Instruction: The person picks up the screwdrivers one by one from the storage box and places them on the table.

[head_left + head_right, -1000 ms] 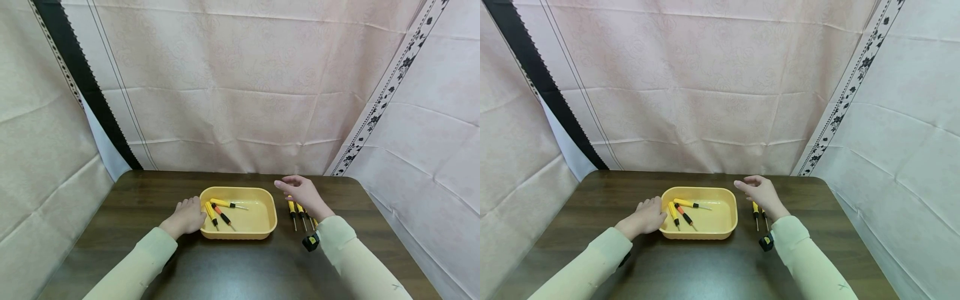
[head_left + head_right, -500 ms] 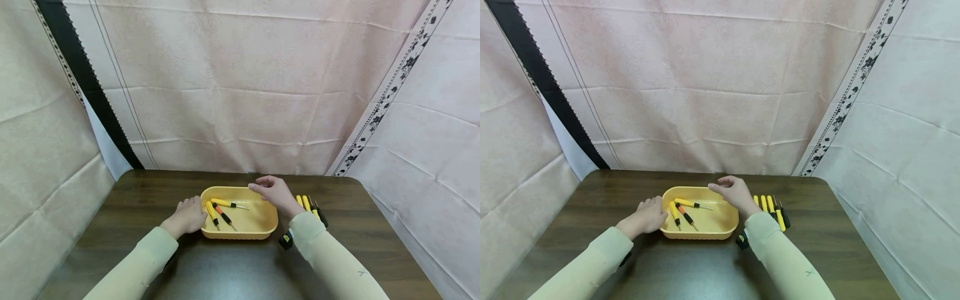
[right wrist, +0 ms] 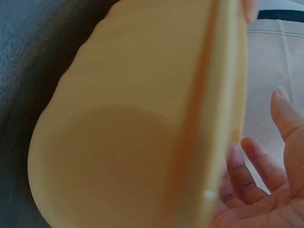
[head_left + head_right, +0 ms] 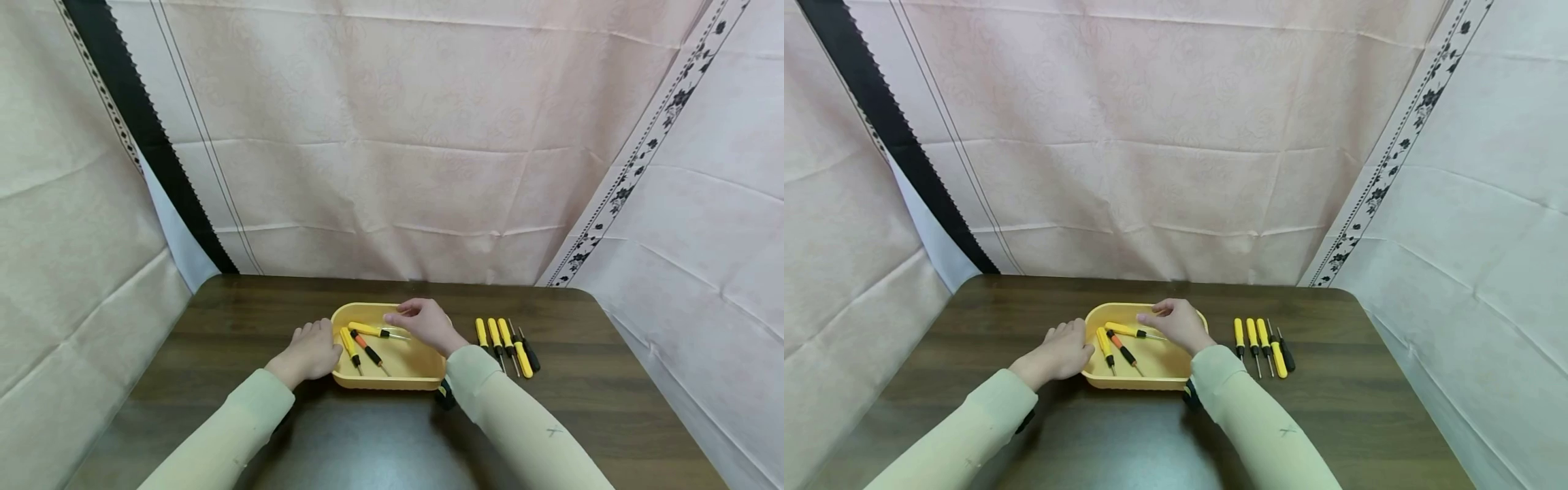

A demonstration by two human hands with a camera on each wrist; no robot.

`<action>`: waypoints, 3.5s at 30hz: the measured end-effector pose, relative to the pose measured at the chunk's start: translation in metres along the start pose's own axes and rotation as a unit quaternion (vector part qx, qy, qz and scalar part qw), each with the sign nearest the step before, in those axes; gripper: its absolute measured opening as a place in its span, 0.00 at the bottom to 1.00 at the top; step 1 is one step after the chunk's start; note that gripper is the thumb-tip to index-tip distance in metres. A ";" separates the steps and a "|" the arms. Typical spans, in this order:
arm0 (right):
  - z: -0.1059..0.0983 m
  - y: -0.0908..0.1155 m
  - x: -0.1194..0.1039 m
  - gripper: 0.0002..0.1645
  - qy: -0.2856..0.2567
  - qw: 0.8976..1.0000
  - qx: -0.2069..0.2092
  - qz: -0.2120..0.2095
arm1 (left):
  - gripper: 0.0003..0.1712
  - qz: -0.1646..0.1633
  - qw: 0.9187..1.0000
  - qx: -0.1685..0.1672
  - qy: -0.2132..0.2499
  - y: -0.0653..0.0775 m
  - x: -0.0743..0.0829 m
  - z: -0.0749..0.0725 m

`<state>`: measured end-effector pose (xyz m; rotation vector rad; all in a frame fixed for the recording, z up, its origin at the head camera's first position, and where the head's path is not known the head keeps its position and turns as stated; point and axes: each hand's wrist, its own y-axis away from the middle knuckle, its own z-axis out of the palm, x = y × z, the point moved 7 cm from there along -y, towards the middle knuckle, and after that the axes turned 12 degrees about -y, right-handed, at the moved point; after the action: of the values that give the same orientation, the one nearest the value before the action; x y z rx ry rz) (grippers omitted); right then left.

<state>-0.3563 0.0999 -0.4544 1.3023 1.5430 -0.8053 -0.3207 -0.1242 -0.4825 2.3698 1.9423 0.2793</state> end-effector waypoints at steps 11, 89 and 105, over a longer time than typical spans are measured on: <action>0.023 -0.012 0.011 0.16 0.050 0.999 -0.007 -0.005 | 0.28 -0.002 1.000 0.003 -0.002 -0.001 0.000 0.002; 0.024 -0.002 0.018 0.17 0.226 0.970 -0.059 0.064 | 0.27 -0.005 1.000 0.013 0.007 0.000 0.001 0.001; 0.032 -0.006 0.016 0.20 0.260 0.964 -0.054 0.031 | 0.26 -0.004 0.999 0.016 0.028 0.000 -0.002 -0.003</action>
<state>-0.3547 0.0753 -0.4808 1.5500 1.9078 -0.3407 -0.3220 -0.1268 -0.4796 2.3995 1.9936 0.3219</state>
